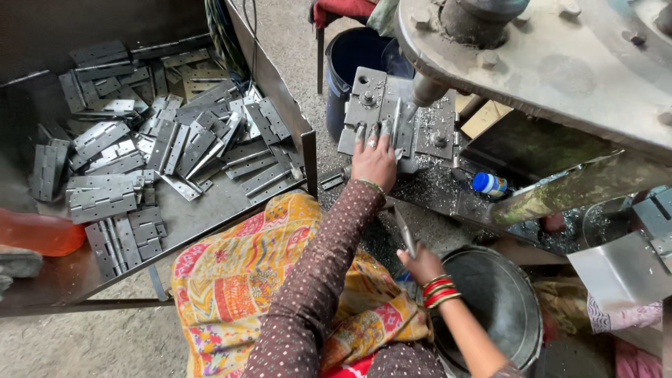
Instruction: The person sits on the floor and repeatedly picks up metal hinge pieces from a bin, places them into a punching machine, and operates the lever to punch holes. The person handles each piece one at a time and returns the finished pieces to the bin.
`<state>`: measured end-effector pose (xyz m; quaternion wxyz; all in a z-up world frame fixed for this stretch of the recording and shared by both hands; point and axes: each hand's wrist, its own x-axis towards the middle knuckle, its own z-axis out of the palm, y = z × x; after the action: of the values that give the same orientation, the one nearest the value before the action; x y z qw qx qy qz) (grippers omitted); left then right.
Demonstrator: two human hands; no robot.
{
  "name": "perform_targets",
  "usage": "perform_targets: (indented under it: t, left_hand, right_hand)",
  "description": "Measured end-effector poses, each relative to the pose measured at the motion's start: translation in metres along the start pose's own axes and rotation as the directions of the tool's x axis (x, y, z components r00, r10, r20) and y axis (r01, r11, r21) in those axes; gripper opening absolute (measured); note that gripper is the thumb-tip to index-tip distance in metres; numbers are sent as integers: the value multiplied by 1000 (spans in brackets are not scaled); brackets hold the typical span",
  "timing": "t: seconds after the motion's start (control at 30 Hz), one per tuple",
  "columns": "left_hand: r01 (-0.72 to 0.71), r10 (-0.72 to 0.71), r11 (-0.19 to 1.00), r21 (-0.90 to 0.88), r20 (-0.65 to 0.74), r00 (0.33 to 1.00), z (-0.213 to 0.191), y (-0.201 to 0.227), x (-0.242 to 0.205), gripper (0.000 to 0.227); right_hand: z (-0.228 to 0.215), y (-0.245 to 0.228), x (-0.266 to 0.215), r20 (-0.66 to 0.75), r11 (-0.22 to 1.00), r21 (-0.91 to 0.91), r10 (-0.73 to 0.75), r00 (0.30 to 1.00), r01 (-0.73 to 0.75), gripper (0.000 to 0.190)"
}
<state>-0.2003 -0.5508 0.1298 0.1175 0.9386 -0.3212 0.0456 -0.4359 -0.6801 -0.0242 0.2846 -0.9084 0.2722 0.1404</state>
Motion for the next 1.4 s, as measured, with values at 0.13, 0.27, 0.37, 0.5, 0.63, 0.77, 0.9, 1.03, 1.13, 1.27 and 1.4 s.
perform_targets:
  t: [0.13, 0.27, 0.37, 0.5, 0.63, 0.77, 0.9, 1.03, 1.13, 1.27, 1.4]
  left_hand:
    - [-4, 4, 1000, -8, -73, 997, 8, 2, 19, 33]
    - [6, -6, 1000, -7, 46, 999, 12, 4, 39, 32]
    - [-15, 15, 1000, 2, -43, 999, 16, 0, 36, 35]
    - [4, -8, 999, -51, -79, 997, 14, 3, 32, 32]
    - [2, -4, 999, -33, -71, 997, 6, -1, 38, 30]
    - [25, -29, 997, -69, -65, 997, 9, 3, 29, 30]
    - [2, -4, 1000, -19, -98, 995, 11, 2, 35, 31]
    - [0, 0, 1000, 6, -55, 998, 12, 0, 42, 31]
    - [-16, 16, 1000, 1, -57, 998, 10, 2, 33, 33]
    - [-19, 17, 1000, 14, 73, 997, 1, -3, 36, 32]
    - [9, -10, 1000, 8, 108, 994, 2, -7, 49, 26]
  right_hand:
    - [-46, -22, -11, 82, 985, -174, 4, 997, 10, 57]
    - [-32, -30, -14, 144, 997, -45, 67, 987, -61, 47]
    - [-6, -23, -14, -66, 995, 97, -29, 997, 35, 49]
    - [-2, -15, -16, -80, 998, -10, -60, 995, 59, 51]
    - [-35, -24, -1, 65, 997, -71, 23, 998, -18, 51]
    - [-39, -13, -4, 57, 992, -120, -31, 998, 37, 55]
    - [16, 8, 5, -49, 999, -51, -16, 999, 14, 48]
    - [71, 28, 21, -292, 997, -5, -71, 954, 72, 44]
    - [73, 29, 13, -294, 994, 21, -98, 951, 109, 46]
    - [9, 7, 5, 126, 998, 0, 64, 990, -65, 47]
    - [-47, -16, -6, 101, 997, -79, 7, 995, 1, 56]
